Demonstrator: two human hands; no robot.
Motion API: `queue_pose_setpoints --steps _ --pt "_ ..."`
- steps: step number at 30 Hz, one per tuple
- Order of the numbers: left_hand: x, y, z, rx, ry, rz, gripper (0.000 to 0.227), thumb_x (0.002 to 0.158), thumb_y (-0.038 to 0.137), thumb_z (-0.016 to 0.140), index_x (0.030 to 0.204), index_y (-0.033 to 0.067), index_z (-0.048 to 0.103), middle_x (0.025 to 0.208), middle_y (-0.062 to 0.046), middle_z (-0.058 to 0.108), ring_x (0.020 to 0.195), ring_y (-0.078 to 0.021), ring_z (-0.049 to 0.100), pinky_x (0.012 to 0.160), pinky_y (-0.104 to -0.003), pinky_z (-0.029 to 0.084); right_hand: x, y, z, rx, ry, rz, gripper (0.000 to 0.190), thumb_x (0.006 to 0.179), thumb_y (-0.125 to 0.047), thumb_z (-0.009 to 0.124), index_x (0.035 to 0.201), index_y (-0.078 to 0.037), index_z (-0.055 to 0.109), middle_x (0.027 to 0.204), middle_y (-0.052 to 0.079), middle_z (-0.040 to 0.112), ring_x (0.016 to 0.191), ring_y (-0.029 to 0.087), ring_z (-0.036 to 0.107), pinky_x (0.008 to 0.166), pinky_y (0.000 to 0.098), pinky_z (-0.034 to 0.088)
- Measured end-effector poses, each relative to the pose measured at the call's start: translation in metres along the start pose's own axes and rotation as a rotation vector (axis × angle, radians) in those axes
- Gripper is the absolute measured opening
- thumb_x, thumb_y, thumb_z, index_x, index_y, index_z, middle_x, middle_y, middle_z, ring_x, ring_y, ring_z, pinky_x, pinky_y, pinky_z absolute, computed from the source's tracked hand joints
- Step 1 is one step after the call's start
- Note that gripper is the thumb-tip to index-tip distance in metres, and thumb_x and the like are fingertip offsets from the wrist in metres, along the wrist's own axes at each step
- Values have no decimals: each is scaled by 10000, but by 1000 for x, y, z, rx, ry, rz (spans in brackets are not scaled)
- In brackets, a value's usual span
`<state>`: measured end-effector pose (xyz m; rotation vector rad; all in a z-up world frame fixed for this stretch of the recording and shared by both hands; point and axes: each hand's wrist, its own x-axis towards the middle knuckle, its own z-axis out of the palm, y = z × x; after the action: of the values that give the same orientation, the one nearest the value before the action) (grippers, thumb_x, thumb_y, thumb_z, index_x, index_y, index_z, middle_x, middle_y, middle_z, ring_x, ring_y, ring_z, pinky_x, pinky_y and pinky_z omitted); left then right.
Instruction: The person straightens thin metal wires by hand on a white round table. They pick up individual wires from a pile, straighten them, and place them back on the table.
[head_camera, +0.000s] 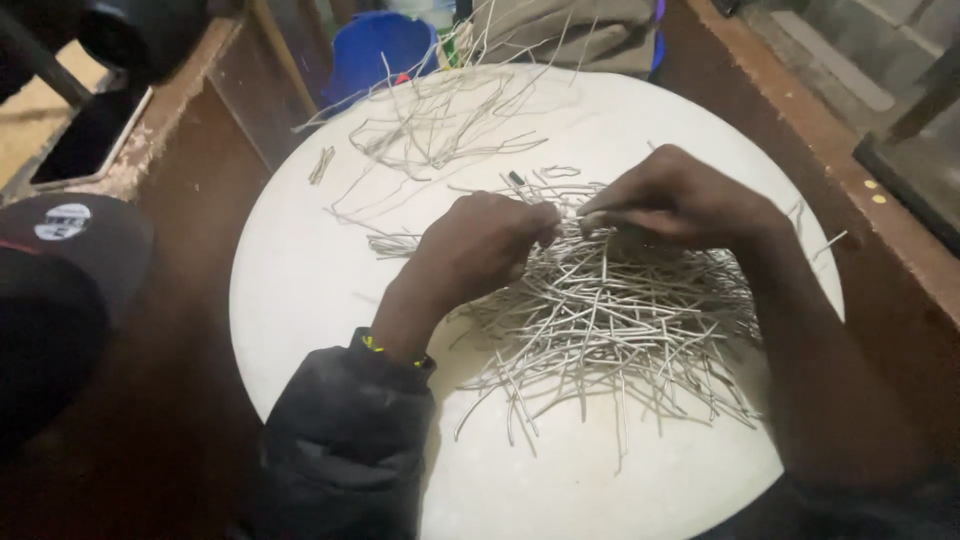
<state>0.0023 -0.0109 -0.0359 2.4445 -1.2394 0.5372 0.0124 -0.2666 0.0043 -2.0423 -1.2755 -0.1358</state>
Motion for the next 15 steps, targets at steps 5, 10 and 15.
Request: queue_pose_setpoints --steps 5,10,15 --pt "1 22 -18 -767 200 141 147 1002 123 559 968 142 701 705 -60 707 556 -213 629 537 -352 522 -8 -1 12 372 141 -71 150 853 -28 674 917 77 761 416 83 537 343 95 380 328 247 351" --pt "5 46 -26 -1276 340 191 282 1052 253 549 954 59 729 667 -57 636 484 -81 489 494 -251 477 8 -22 41 873 402 -207 241 876 -7 599 728 179 633 359 102 366 278 82 284 273 241 260" --pt "-1 26 -35 -1007 312 53 240 1051 207 576 968 68 753 627 -12 578 556 -72 438 566 -249 463 11 -13 31 566 306 9 233 995 -79 578 987 98 729 408 23 426 352 53 336 344 203 294"
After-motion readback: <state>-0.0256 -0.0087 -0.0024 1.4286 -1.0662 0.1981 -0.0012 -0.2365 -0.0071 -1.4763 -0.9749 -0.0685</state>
